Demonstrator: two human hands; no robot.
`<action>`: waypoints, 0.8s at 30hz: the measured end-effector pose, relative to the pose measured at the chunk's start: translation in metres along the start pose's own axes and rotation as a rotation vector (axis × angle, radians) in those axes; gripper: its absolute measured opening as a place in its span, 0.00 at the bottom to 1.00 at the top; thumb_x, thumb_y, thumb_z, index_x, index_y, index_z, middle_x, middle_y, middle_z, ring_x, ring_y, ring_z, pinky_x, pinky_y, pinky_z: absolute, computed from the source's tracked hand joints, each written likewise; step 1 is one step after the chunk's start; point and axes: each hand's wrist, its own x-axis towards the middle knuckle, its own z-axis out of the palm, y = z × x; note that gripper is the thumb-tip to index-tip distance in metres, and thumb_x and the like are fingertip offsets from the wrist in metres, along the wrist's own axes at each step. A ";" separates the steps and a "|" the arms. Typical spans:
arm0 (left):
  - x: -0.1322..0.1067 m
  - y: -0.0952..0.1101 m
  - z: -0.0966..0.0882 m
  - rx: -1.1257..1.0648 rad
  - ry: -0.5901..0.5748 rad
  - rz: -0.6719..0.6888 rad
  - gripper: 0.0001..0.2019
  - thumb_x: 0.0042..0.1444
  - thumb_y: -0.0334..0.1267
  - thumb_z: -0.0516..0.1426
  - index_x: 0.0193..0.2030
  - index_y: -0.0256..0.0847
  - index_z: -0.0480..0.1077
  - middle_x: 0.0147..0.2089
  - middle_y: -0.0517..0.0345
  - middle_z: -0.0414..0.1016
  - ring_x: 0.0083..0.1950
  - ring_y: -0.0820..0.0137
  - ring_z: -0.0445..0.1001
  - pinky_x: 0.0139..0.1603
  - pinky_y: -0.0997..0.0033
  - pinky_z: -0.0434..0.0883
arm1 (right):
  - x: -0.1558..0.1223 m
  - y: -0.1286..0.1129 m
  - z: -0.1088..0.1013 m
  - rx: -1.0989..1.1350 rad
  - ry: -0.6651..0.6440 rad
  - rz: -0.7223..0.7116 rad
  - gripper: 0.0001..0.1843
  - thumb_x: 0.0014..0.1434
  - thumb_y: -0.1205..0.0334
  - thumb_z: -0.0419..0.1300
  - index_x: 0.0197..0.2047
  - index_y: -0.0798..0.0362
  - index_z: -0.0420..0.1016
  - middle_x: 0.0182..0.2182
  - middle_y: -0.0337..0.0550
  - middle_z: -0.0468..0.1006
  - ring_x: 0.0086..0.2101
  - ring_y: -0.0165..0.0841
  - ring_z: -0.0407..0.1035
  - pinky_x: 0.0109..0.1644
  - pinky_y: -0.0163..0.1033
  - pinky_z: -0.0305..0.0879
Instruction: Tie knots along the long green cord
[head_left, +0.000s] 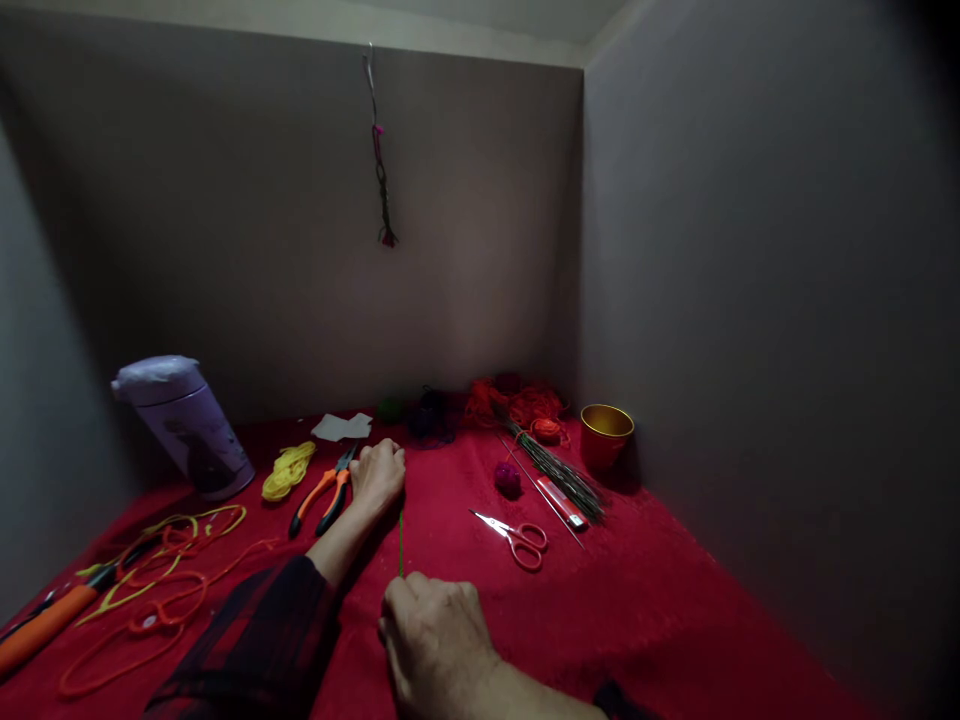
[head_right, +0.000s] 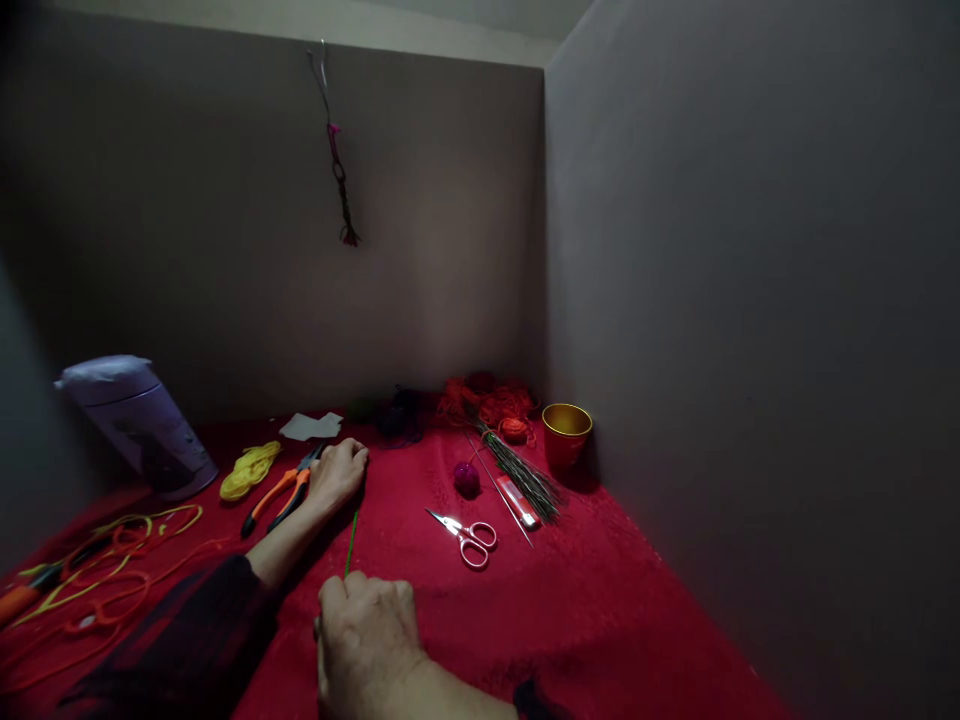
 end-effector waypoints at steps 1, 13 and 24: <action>0.001 -0.001 0.000 -0.009 -0.004 -0.005 0.15 0.58 0.40 0.45 0.37 0.41 0.72 0.40 0.47 0.77 0.48 0.56 0.71 0.42 0.61 0.64 | 0.000 0.000 0.000 -0.002 -0.007 0.000 0.01 0.52 0.65 0.55 0.31 0.51 0.67 0.27 0.40 0.75 0.23 0.34 0.65 0.24 0.39 0.39; -0.002 0.001 -0.003 -0.061 0.001 -0.047 0.14 0.54 0.38 0.46 0.35 0.42 0.72 0.40 0.48 0.78 0.47 0.55 0.72 0.41 0.61 0.63 | -0.002 0.001 -0.002 0.041 0.025 0.004 0.02 0.52 0.66 0.54 0.31 0.50 0.67 0.26 0.39 0.74 0.22 0.33 0.64 0.24 0.39 0.40; 0.001 0.000 0.002 -0.102 -0.006 -0.080 0.10 0.54 0.40 0.50 0.36 0.42 0.71 0.42 0.51 0.78 0.49 0.57 0.70 0.45 0.62 0.62 | -0.002 0.003 0.009 0.037 0.074 -0.008 0.01 0.53 0.66 0.54 0.30 0.51 0.65 0.25 0.39 0.73 0.22 0.32 0.64 0.24 0.36 0.47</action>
